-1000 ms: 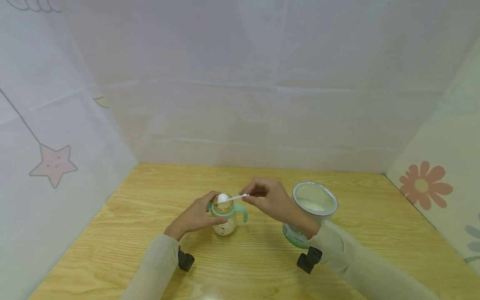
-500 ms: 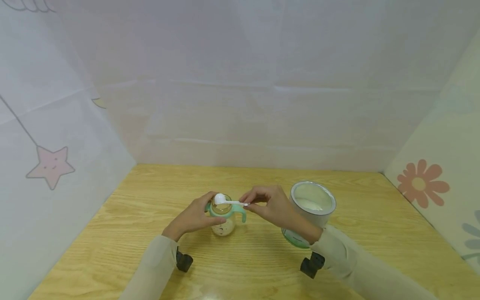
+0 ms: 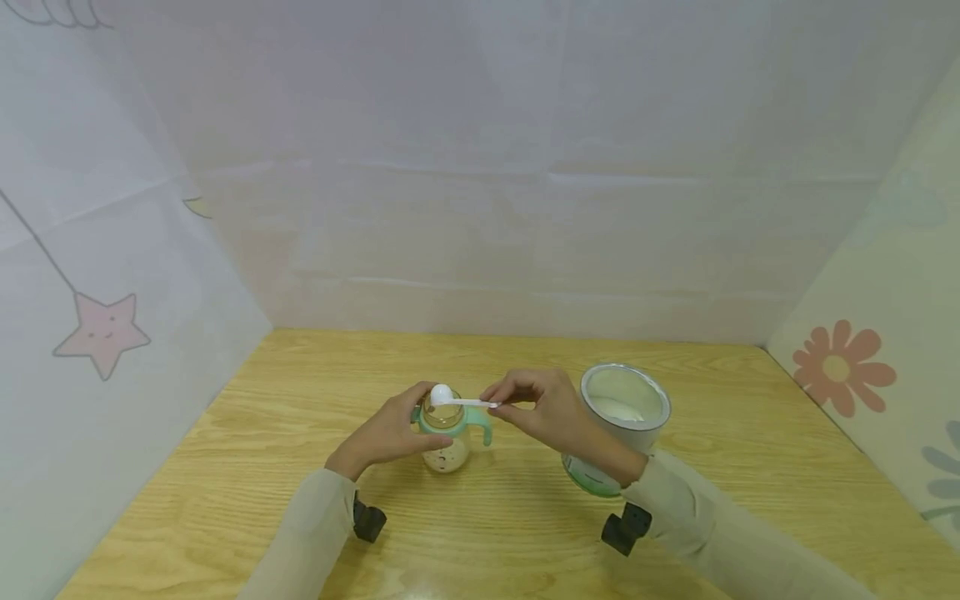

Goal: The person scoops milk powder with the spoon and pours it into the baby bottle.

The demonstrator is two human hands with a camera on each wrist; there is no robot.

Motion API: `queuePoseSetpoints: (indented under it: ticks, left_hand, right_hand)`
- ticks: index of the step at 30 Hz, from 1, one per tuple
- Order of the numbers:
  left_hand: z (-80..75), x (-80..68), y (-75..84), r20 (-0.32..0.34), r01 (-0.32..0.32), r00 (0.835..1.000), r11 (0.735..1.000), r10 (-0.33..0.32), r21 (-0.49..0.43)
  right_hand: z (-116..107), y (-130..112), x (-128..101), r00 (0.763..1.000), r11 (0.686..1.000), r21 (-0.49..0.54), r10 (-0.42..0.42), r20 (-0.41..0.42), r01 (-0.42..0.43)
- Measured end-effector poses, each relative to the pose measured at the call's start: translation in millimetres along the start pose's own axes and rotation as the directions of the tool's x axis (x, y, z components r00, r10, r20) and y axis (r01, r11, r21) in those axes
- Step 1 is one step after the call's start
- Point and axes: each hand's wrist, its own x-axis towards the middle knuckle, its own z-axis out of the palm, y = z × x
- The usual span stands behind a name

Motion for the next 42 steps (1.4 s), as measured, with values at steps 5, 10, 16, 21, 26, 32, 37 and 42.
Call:
queuePoseSetpoints:
  ticks: [5,10,16,21,26,32,37,42]
  left_hand:
    - [-2.8,5.0,4.9,-0.011,-0.015,1.000,0.999,0.015,0.039]
    - [-7.1,9.5,11.5,-0.008,-0.002,1.000,0.998,0.003,0.066]
    - [-9.8,16.2,18.4,-0.004,0.004,1.000,0.996,-0.003,0.088]
    - [-10.0,22.8,23.5,0.013,0.001,1.000,0.993,-0.003,0.119]
    - [-9.4,29.9,31.5,0.029,0.005,1.000,0.990,-0.010,0.144]
    - [-7.6,40.1,42.7,0.051,-0.017,0.999,0.979,0.007,0.202]
    - [-4.1,47.0,53.3,0.078,-0.044,0.997,0.975,0.028,0.218]
    - [0.8,52.9,62.0,0.095,-0.065,0.994,0.972,0.045,0.224]
  right_hand:
    - [-5,-3,1,1.000,1.000,-0.010,-0.001,-0.026,0.000]
    - [-12,-3,-1,0.999,0.999,-0.032,-0.015,-0.044,0.013]
    - [-21,-3,-5,0.996,0.998,-0.053,-0.042,-0.075,0.038]
    - [-30,-1,-12,0.991,0.993,-0.092,-0.079,-0.112,0.069]
    - [-40,0,-19,0.987,0.990,-0.114,-0.094,-0.126,0.080]
    - [-53,0,-25,0.985,0.986,-0.137,-0.113,-0.133,0.095]
    - [-63,-5,-33,0.985,0.981,-0.181,-0.099,-0.144,0.073]
    - [-73,-10,-41,0.982,0.980,-0.191,-0.082,-0.169,0.049]
